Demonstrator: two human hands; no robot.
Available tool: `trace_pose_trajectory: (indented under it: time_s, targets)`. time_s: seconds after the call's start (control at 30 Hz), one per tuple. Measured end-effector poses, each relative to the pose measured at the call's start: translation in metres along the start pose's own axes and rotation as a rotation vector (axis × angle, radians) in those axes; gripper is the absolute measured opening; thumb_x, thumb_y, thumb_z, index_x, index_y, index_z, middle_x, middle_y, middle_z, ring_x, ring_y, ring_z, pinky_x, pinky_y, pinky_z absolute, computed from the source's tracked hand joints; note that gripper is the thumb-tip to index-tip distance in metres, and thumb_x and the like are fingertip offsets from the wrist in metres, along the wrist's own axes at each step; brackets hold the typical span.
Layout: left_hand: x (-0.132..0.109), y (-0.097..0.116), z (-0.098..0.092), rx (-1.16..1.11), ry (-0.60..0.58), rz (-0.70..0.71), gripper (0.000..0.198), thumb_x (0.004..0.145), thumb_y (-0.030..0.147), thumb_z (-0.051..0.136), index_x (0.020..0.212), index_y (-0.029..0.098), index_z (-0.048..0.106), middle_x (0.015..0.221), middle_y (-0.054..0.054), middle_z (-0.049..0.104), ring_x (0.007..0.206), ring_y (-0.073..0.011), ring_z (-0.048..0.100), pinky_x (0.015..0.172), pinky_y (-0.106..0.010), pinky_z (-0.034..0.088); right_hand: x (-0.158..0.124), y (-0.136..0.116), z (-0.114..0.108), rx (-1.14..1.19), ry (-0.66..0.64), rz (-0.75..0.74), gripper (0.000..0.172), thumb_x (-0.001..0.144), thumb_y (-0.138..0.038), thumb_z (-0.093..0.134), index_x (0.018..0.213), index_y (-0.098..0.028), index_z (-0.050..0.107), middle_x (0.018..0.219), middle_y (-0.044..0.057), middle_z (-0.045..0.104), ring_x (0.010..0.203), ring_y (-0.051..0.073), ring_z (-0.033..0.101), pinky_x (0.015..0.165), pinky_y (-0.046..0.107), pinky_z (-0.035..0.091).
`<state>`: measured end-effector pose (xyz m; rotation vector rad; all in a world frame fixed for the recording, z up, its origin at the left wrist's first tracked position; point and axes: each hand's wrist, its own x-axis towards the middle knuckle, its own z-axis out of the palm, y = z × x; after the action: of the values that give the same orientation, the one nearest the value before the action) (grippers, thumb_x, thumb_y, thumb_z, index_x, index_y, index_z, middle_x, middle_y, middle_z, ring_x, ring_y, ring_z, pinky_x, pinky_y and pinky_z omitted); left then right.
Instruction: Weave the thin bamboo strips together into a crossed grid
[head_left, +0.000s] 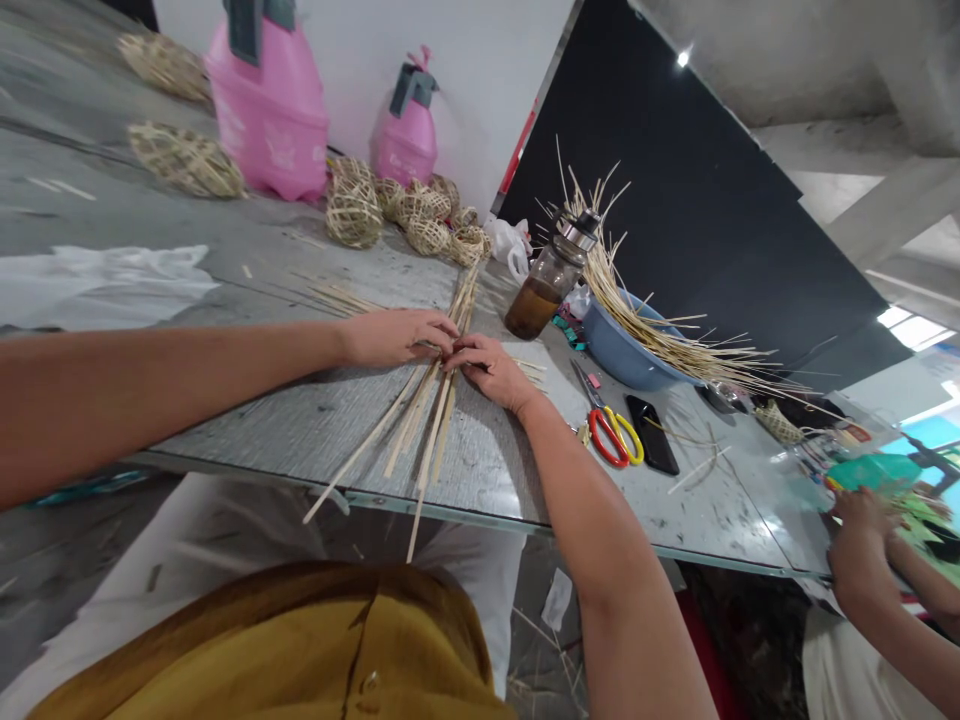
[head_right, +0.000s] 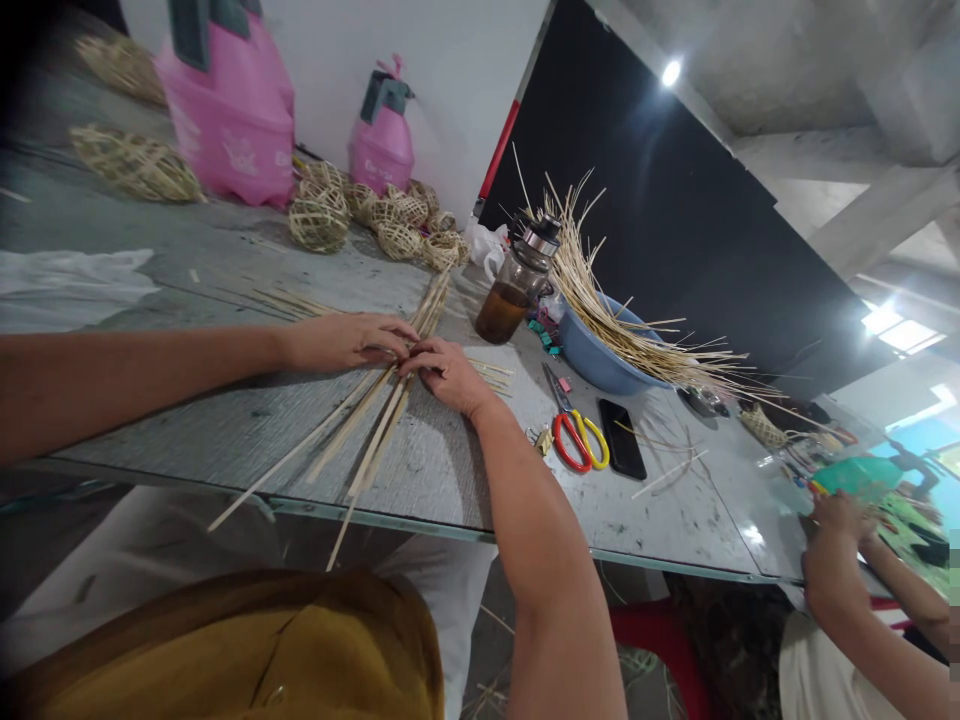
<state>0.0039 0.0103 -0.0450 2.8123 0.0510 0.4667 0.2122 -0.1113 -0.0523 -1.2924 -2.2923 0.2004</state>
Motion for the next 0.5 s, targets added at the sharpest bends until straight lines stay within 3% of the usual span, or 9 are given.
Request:
trace_pose_trajectory:
  time_s: [0.5]
  targets:
    - [0.0058,-0.0057,-0.0011,-0.039,-0.027,0.127,0.037,0.104,0.039,0.039,0.101,0.024,0.072,0.136,-0.007,0.056,0.125,-0.0234,0.051,0.113,-0.034,0.032,0.0003,0.0041,0.001,0.006,0.002,0.019,0.031,0.092,-0.008,0.053,0.094,-0.025,0.079,0.115,0.005,0.065,0.117,0.019,0.056,0.109,0.037,0.038]
